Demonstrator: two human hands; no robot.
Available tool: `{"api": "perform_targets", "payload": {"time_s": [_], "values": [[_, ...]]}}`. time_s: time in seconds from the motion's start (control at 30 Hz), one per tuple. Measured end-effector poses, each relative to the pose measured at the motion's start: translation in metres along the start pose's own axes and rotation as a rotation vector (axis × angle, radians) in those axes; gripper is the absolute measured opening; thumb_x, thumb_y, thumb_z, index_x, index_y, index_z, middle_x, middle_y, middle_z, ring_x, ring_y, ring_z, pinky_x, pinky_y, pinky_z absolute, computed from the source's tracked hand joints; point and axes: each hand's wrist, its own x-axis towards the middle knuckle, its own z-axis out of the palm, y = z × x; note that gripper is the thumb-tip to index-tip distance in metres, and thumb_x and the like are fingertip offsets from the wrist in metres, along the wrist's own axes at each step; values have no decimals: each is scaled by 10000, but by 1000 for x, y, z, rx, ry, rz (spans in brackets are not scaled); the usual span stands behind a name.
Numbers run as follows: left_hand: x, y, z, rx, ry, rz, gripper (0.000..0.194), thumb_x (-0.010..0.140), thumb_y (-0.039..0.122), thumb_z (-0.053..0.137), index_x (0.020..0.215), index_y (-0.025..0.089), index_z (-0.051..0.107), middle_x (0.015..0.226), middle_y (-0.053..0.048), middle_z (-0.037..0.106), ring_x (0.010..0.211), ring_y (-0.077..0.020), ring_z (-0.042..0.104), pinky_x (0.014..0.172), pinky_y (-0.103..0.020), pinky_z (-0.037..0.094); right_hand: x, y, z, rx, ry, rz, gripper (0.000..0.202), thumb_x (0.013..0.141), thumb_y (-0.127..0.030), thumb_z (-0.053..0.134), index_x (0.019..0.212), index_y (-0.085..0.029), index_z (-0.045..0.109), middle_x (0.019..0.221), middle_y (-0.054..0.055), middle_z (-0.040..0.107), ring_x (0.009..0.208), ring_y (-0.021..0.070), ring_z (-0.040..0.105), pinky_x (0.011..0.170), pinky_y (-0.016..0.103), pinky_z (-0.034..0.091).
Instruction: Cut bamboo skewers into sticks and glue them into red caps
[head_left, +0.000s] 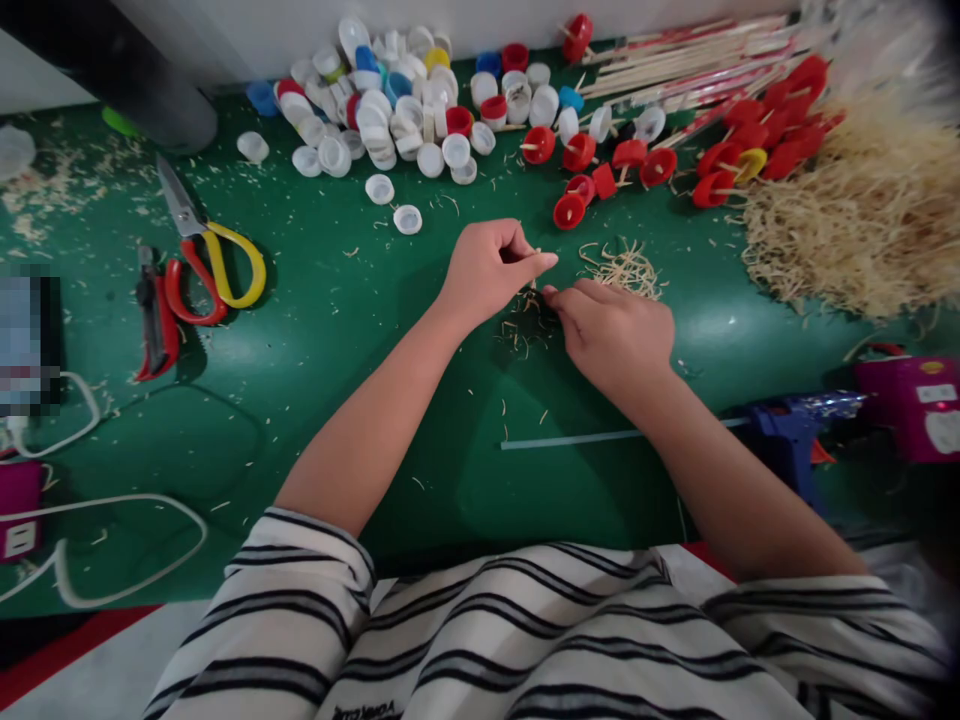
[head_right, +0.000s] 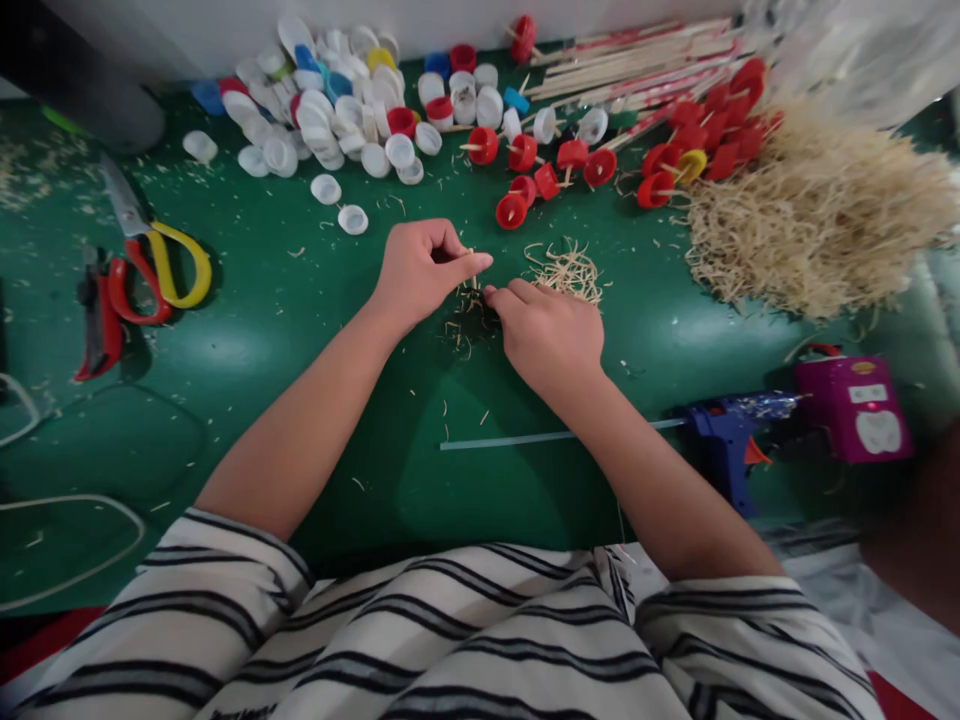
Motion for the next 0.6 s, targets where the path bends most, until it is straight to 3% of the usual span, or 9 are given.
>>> {"api": "perform_targets", "payload": {"time_s": [0.17,0.4,0.6], "values": [[1,3,-2,5,-44,-15,361,933,380,792,691,235,567,687,-6,644,710,-160,601,692,-370,518,-1,3,3,4,22,18,557,1182,-410,302,1129,-242,830,1014,83,813,850,200,680,624,372,234],[0,13,-3,-30,-42,-54,228,901,227,786,718,195,654,726,6,703,693,-118,595,686,-303,499,-1,5,3,16,56,11,512,1178,-383,343,1143,-241,834,1015,69,816,830,173,672,622,355,241],[1,11,-5,-8,-74,-46,224,941,272,756,752,191,667,764,-5,737,713,-120,610,707,-295,510,-1,5,4,38,8,28,485,1173,-378,353,1140,-246,819,1041,60,822,859,178,682,616,353,229]]}}
